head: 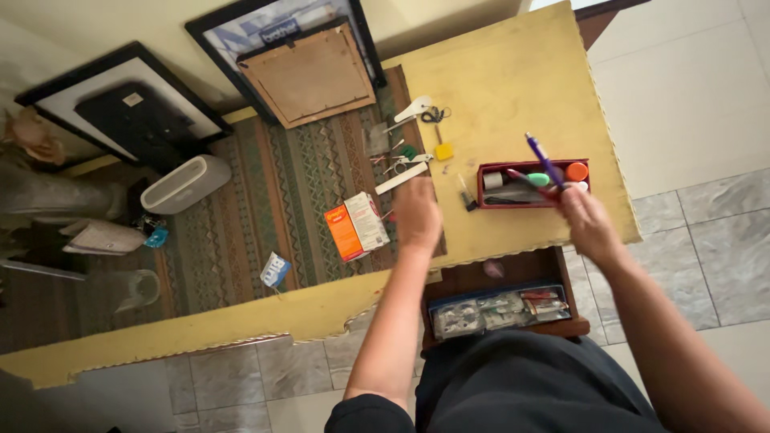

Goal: The person opens a drawer and places various small items from the table into a red tray, then puts the tray and remaining items into the drawer. Items handled include a green bottle, an orange cap, a white bottle, a black marker, pens, scissors, and a box.

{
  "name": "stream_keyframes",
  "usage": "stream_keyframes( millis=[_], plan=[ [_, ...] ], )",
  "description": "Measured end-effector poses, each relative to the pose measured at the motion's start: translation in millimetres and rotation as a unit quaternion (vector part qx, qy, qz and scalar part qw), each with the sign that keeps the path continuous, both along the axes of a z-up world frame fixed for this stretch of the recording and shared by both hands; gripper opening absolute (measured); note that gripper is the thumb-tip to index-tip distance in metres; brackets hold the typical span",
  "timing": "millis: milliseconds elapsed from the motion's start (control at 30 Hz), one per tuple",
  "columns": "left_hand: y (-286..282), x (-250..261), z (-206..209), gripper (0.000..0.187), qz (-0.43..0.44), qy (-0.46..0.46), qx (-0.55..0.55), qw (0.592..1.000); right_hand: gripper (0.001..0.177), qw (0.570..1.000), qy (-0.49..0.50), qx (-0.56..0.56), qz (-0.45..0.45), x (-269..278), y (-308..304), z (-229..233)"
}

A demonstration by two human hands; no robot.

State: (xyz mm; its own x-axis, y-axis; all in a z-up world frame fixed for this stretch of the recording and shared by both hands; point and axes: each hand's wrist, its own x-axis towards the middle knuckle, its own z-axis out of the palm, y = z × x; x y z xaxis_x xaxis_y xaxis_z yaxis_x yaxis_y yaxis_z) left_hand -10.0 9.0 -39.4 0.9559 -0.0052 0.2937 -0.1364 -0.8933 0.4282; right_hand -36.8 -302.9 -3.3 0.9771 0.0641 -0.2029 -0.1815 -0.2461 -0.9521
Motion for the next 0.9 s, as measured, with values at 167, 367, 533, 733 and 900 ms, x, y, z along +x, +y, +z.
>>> stream_keyframes(
  millis=[167,367,533,733,900],
  plan=[
    [-67,-19,23,0.031,-0.166,-0.075,-0.023,0.983,0.022,0.997,-0.020,-0.071,-0.026,9,-16,-2],
    [-110,-40,54,0.054,-0.049,0.215,-0.691,0.689,0.024,0.967,-0.187,-0.152,0.081,-14,9,2],
    [-99,-48,21,0.023,-0.005,0.120,-0.872,0.475,0.022,0.941,-0.110,-0.249,0.198,-33,45,16],
    [-84,-105,11,0.034,-0.010,0.232,-0.711,0.664,0.024,0.924,-0.007,-0.216,0.314,-46,67,0],
    [-19,-141,-19,0.046,0.132,0.336,-0.460,0.811,0.030,0.854,0.149,-0.304,0.395,-58,66,-17]
  ],
)
